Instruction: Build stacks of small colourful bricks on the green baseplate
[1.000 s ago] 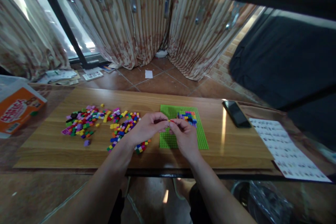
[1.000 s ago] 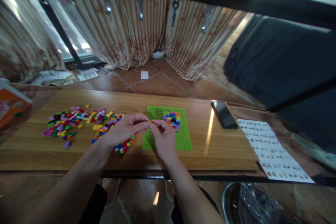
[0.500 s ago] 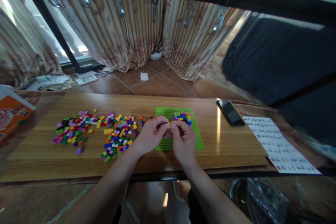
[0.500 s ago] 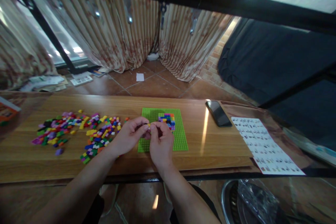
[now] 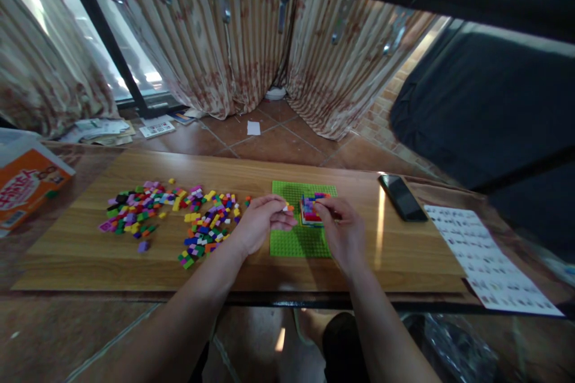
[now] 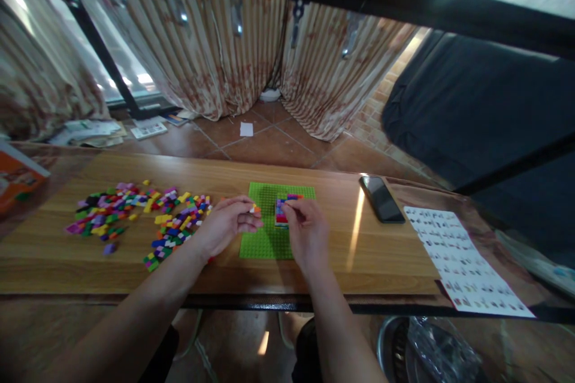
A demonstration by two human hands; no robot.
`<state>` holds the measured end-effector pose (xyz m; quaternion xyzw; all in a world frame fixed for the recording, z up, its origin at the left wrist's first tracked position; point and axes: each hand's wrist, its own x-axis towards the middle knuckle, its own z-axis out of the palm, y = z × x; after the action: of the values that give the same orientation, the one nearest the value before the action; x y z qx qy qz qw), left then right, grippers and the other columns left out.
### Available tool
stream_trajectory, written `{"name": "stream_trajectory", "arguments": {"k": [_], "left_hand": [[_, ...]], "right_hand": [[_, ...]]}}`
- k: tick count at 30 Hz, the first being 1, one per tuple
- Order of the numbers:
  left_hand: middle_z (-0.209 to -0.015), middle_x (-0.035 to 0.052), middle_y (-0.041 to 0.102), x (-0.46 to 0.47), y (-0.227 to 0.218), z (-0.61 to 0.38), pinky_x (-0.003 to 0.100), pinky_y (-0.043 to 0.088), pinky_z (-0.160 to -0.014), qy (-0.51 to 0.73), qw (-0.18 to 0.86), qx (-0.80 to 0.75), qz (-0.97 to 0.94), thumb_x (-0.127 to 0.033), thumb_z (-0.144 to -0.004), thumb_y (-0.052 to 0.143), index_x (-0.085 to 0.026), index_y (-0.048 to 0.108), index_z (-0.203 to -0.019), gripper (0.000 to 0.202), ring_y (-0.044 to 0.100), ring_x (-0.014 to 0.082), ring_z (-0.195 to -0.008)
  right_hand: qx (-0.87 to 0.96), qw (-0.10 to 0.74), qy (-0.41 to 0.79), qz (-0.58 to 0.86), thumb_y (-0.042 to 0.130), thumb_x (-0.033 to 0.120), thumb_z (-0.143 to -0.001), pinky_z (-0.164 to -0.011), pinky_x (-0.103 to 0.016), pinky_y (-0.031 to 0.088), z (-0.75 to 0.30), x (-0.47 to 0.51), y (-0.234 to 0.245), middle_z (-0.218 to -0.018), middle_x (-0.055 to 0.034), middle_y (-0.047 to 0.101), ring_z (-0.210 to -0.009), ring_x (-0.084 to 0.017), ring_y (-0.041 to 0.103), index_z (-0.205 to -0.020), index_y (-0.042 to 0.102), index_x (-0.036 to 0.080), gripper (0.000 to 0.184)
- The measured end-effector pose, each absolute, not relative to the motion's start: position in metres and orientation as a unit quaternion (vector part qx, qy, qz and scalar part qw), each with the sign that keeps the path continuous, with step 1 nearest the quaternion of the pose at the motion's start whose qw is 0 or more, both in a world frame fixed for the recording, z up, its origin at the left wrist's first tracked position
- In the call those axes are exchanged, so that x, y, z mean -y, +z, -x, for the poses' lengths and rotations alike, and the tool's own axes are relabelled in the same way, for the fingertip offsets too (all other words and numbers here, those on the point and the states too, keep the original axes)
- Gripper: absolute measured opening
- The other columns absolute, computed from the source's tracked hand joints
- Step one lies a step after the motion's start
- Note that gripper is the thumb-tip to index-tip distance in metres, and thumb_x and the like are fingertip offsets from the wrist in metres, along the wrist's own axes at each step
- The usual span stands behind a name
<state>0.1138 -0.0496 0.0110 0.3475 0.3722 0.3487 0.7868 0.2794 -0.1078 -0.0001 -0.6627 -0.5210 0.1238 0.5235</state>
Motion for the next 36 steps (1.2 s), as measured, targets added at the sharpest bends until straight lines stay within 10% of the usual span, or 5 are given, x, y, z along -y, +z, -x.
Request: {"name": "stream_trajectory", "arguments": {"k": [14,36], "left_hand": [[-0.06,0.0002,0.059,0.052,0.002,-0.133,0.014,0.039,-0.039,0.332,0.819,-0.395,-0.251,-0.02,-0.079,0.055,-0.012,0.057,-0.067,0.014,0.055,0.0056,-0.044],[-0.082,0.0035,0.072,0.071,-0.015,-0.14,0.026,0.049,-0.062,0.34,0.426,-0.404,-0.735,-0.018,-0.085,0.047,-0.018,0.067,-0.115,0.036,0.057,0.0129,-0.059]], "right_hand": [[0.665,0.346,-0.051,0.66,0.058,0.026,-0.088,-0.082,-0.036,0.047,-0.28,0.101,-0.003,-0.094,-0.0063,0.065,-0.096,-0.022,0.056,-0.085,0.073,0.022,0.016],[0.654,0.339,-0.091,0.67,0.056,0.026,-0.088,-0.077,-0.034,0.046,-0.274,0.104,-0.009,-0.092,-0.006,0.066,-0.088,-0.02,0.058,-0.083,0.072,0.023,0.017]]}}
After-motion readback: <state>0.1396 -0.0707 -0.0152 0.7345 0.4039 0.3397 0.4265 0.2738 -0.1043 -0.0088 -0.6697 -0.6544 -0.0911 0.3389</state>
